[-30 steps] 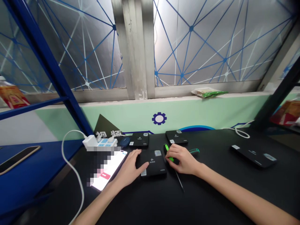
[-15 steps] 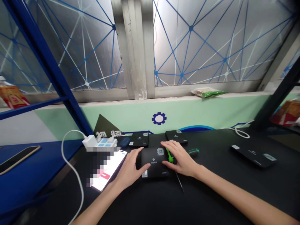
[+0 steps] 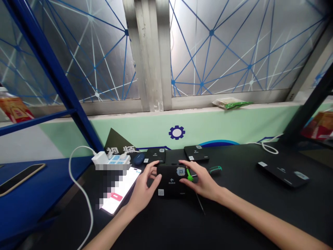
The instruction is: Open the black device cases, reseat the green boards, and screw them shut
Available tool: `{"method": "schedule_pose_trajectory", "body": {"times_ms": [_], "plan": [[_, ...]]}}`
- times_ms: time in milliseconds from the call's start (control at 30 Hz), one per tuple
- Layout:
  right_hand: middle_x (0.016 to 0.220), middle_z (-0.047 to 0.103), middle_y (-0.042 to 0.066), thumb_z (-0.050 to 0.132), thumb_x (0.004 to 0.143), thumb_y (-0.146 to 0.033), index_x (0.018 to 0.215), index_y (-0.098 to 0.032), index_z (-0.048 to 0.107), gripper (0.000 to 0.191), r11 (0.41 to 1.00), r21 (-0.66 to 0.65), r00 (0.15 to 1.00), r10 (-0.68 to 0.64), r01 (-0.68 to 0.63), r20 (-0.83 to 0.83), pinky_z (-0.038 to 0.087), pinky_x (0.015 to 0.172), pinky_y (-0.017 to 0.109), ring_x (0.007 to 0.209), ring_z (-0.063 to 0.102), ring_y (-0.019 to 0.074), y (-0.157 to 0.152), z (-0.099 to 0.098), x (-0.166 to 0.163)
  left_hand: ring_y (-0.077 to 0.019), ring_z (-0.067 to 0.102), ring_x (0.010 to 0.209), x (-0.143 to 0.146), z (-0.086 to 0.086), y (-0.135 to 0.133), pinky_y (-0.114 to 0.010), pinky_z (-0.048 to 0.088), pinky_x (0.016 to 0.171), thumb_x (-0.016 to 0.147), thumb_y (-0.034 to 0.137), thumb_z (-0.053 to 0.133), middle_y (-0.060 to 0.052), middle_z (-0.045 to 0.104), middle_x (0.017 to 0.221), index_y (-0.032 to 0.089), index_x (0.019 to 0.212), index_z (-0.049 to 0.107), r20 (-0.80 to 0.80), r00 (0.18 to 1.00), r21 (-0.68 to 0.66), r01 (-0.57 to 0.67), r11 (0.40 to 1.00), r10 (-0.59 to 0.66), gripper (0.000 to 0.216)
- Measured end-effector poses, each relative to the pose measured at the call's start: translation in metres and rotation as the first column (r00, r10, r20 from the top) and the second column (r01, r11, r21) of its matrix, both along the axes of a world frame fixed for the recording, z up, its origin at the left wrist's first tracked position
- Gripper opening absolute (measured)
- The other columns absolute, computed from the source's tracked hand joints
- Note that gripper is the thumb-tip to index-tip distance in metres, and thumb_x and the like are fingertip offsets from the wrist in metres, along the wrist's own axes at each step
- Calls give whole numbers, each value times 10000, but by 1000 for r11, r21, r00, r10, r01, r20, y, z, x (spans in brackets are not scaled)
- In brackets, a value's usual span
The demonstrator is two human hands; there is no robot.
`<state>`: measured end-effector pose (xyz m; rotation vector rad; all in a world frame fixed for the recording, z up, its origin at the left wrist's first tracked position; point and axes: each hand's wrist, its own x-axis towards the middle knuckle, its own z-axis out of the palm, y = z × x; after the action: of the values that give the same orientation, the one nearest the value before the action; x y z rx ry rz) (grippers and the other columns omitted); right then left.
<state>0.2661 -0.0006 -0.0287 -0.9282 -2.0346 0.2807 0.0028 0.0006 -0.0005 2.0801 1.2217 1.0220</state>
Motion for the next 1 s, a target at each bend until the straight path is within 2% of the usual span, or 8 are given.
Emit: {"method": "schedule_pose_trajectory", "body": {"times_ms": [100, 200, 367, 467, 633, 833, 1000], "plan": [[1208, 660, 123, 625, 936, -316, 1428, -250, 429, 534, 999, 46, 999, 28, -27, -20, 578, 866, 408, 952, 656, 246, -1, 0, 0, -225, 655, 854, -1, 2, 1, -331, 539, 786, 1015, 496, 404, -32, 676, 914, 229, 1189, 600, 9, 1000, -77, -6, 997, 6, 374], [1170, 682, 115, 598, 949, -288, 1411, -247, 445, 488, 993, 110, 999, 46, -45, -7, 592, 856, 397, 890, 683, 228, -2, 0, 1, -246, 656, 862, -3, 2, 1, -335, 540, 774, 1014, 526, 380, -29, 696, 880, 228, 1061, 665, -12, 1000, -85, -10, 996, 9, 416], [1208, 685, 114, 579, 966, -247, 1424, -253, 438, 480, 982, 173, 997, 68, -71, 23, 580, 928, 396, 1058, 685, 248, -2, 0, 1, -258, 671, 908, -6, 1, 1, -372, 551, 825, 1019, 556, 328, -28, 719, 908, 239, 1101, 689, -29, 1000, -115, -3, 993, 0, 487], [1190, 698, 106, 579, 970, -228, 1417, -256, 445, 467, 975, 202, 996, 85, -87, 17, 585, 920, 376, 1049, 695, 233, -2, 0, 2, -269, 665, 999, -6, 3, 0, -410, 532, 914, 1032, 535, 306, -37, 735, 1001, 232, 1126, 702, -28, 999, -175, 41, 984, -47, 508], [1164, 719, 96, 541, 978, -179, 1344, -246, 508, 373, 962, 232, 989, 142, -145, 27, 583, 915, 339, 1041, 706, 214, -5, 5, 2, -297, 605, 1183, -8, 9, -2, -476, 433, 1066, 1016, 521, 390, -20, 689, 1254, 284, 1230, 686, -1, 994, -211, 106, 972, -109, 435], [1071, 736, 89, 579, 922, -209, 1226, -221, 581, 304, 973, 135, 983, 183, -186, 33, 582, 833, 325, 941, 717, 210, -10, 17, 4, -296, 574, 1237, -16, 13, 3, -468, 413, 1085, 974, 490, 507, -9, 639, 1334, 322, 1276, 649, -66, 967, -225, 225, 948, -245, 373], [1113, 721, 102, 712, 795, -256, 1163, -216, 637, 378, 954, 48, 947, 286, -296, 146, 568, 870, 349, 996, 692, 238, -9, 15, 7, -299, 531, 1289, -15, 12, 3, -446, 416, 1092, 821, 439, 727, -30, 560, 1421, 333, 1329, 596, -141, 949, -144, 263, 954, -283, 536]]}}
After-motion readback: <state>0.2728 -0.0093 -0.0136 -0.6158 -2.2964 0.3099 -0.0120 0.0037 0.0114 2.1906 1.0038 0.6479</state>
